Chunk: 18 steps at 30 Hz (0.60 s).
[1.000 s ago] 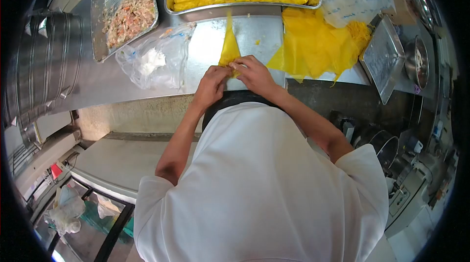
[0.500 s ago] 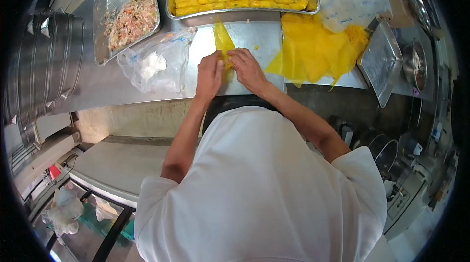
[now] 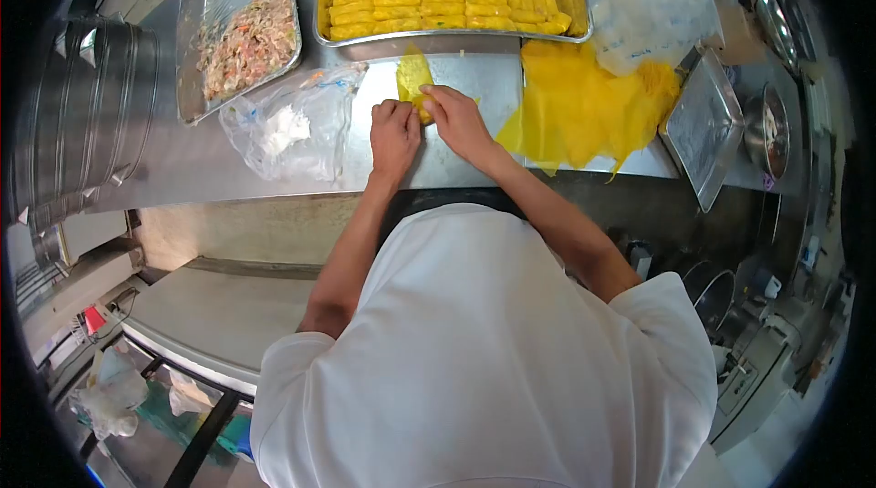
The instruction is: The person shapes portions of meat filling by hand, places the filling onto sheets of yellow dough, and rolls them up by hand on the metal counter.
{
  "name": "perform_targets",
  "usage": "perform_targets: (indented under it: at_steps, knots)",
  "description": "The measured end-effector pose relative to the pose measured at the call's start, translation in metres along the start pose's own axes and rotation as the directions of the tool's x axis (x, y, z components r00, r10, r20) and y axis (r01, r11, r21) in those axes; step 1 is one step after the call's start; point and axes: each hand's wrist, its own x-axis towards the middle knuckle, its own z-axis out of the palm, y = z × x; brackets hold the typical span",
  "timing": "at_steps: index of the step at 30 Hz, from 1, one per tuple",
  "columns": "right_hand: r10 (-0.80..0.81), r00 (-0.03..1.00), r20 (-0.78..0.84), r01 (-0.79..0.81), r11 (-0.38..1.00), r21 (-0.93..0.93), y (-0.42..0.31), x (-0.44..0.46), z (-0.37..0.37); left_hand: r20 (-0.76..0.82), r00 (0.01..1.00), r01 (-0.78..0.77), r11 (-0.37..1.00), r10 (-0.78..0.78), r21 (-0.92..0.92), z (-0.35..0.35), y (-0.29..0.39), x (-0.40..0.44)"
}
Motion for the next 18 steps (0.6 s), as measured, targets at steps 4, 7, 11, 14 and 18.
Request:
perform_targets:
  at_steps: [4,7,11,14,18]
  knots:
    - [-0.169,0.979,0.111,0.178,0.981,-0.077,0.001,-0.008,-0.009,0.058,0.994,0.082,0.993,-0.088,0.090,-0.001,-0.002,0.005]
    - [-0.051,0.964,0.261,0.102,0.978,-0.183,0.003,0.002,-0.014,-0.094,0.996,-0.010,1.000,0.008,-0.021,-0.008,0.013,0.006]
    - [0.027,0.971,0.236,0.041,0.960,-0.277,0.004,0.007,-0.007,-0.060,0.973,-0.223,0.975,0.224,0.015,-0.002,-0.002,0.001]
    - [-0.064,0.989,0.135,0.098,0.961,-0.257,-0.003,0.008,-0.008,-0.032,0.977,-0.211,0.977,0.212,0.026,0.001,-0.012,0.009]
    - [-0.169,0.966,0.197,0.204,0.964,-0.173,0.006,0.001,-0.011,0.081,0.991,-0.104,0.995,0.102,0.013,0.001,-0.016,0.014]
